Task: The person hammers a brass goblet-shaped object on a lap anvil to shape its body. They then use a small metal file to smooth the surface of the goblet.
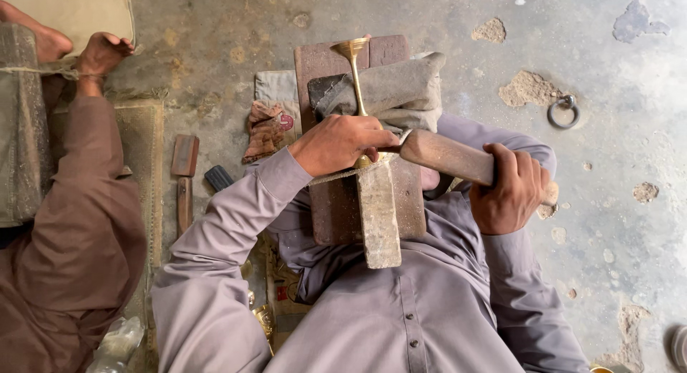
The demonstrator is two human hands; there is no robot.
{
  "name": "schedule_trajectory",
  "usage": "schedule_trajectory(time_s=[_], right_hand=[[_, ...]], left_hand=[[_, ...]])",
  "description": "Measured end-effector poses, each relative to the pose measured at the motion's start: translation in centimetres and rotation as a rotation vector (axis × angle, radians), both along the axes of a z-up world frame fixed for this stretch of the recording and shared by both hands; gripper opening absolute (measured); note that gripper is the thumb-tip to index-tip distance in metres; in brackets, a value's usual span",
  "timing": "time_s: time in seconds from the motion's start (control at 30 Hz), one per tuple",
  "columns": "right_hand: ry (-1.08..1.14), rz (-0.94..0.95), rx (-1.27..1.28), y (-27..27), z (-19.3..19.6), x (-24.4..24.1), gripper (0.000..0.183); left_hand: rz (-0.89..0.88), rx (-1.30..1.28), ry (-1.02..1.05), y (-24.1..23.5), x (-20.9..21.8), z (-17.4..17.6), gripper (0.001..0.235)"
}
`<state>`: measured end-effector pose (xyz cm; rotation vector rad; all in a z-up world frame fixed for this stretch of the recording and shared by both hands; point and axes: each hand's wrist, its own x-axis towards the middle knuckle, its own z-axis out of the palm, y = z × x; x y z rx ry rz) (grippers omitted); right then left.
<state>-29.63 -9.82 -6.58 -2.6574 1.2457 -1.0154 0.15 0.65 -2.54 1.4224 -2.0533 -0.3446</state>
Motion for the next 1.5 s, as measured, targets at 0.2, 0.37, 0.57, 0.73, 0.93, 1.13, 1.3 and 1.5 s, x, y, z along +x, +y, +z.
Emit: schedule_trajectory(time_s=[0.2,0.37,0.57,0.73,0.93,1.13,1.3,1.5], right_hand=[[-0.321,0.154,0.163,-0.2,2.1,0.6,0.04],[-0.136,0.073,0.165,0.3,3.1,0.9,0.038],[-0.107,0.119,0.054,0.4,3.1,0.6,0.04],[-0.007,0.162,0.251,0.1,3.5,0.8,0.042],[-0.02,0.273,0.557,-1.6,4.2,1.3,0.059],[0.067,0.407,0.116,-2.8,8.4,4.0,0.057],[0.163,0.493,-0.22,-4.0,12.3,6.3,0.048],[0.346,0.552,-0.602,-3.8,16.1,8.5,0.029]], left_hand=[[0.064,0.015,0.045,-0.7,0.2,-0.2,0.035],[0.027,0.022,0.063,-0.3,0.0,0.1,0.032],[0.048,-0.053,0.052,0.4,-0.2,-1.3,0.028],[0.326,-0.204,0.335,0.9,-1.2,-4.1,0.017],[0.762,-0.302,1.25,3.9,-7.3,-6.5,0.031],[0.791,-0.47,1.191,2.6,-9.2,-6.2,0.023],[0.765,-0.464,1.097,3.0,-10.0,-6.3,0.022],[0.859,-0.418,1.013,2.8,-10.7,-7.0,0.02]])
